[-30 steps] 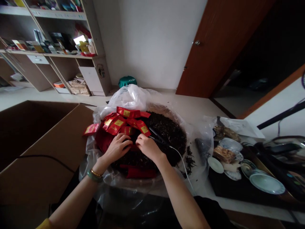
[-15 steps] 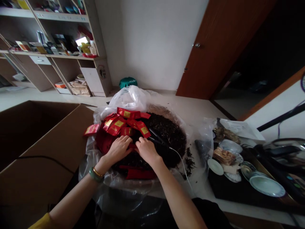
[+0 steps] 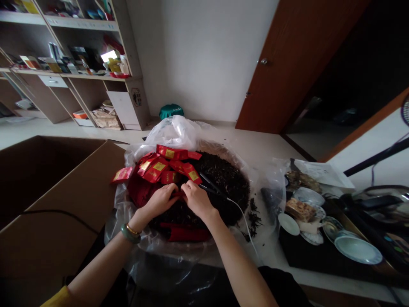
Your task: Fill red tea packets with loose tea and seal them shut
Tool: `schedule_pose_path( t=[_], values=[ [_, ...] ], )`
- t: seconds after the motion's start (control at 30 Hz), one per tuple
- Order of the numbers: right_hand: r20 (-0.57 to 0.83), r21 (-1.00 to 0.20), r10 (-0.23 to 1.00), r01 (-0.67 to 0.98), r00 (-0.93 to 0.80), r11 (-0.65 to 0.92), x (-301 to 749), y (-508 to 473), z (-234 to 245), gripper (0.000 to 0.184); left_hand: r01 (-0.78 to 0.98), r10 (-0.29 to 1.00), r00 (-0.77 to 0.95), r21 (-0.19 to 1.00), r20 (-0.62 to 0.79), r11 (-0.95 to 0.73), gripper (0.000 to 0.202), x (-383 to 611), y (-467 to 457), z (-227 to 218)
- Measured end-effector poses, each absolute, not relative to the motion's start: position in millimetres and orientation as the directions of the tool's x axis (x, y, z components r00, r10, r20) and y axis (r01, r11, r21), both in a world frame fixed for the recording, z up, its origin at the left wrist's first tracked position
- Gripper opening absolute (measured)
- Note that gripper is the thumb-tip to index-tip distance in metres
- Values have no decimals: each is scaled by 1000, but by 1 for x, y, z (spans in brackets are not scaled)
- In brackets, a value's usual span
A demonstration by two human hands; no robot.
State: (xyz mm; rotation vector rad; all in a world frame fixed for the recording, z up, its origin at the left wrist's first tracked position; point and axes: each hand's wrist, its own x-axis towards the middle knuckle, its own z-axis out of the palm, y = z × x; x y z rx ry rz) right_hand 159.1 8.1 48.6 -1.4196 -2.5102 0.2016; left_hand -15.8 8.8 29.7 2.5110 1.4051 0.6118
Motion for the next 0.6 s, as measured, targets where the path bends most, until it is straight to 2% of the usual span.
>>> schedule_pose_path(
  t=[0.13,0.23,0.33,0.4,0.5,0.6],
  values=[
    [92,-282,879,834,-469,474,160,10,47,17,598,894,323,664,312,-448,28,-21,14,15],
    [28,-276,877,840,-479,467,161,10,45,20,454,926,299,819,232,-352,44,-22,19,8],
    [55,-305,868,819,-494,486,165,12,42,24,384,938,319,886,136,-259,37,-23,25,3],
    [110,-356,854,782,-508,511,168,15,39,19,338,946,307,916,109,-215,31,-25,29,-1],
    [245,-511,836,667,-491,542,171,22,34,14,260,967,235,952,98,-160,29,-27,33,-5],
    [297,-701,888,551,-352,453,171,27,29,27,221,982,162,967,94,-129,29,-27,34,-4]
  ],
)
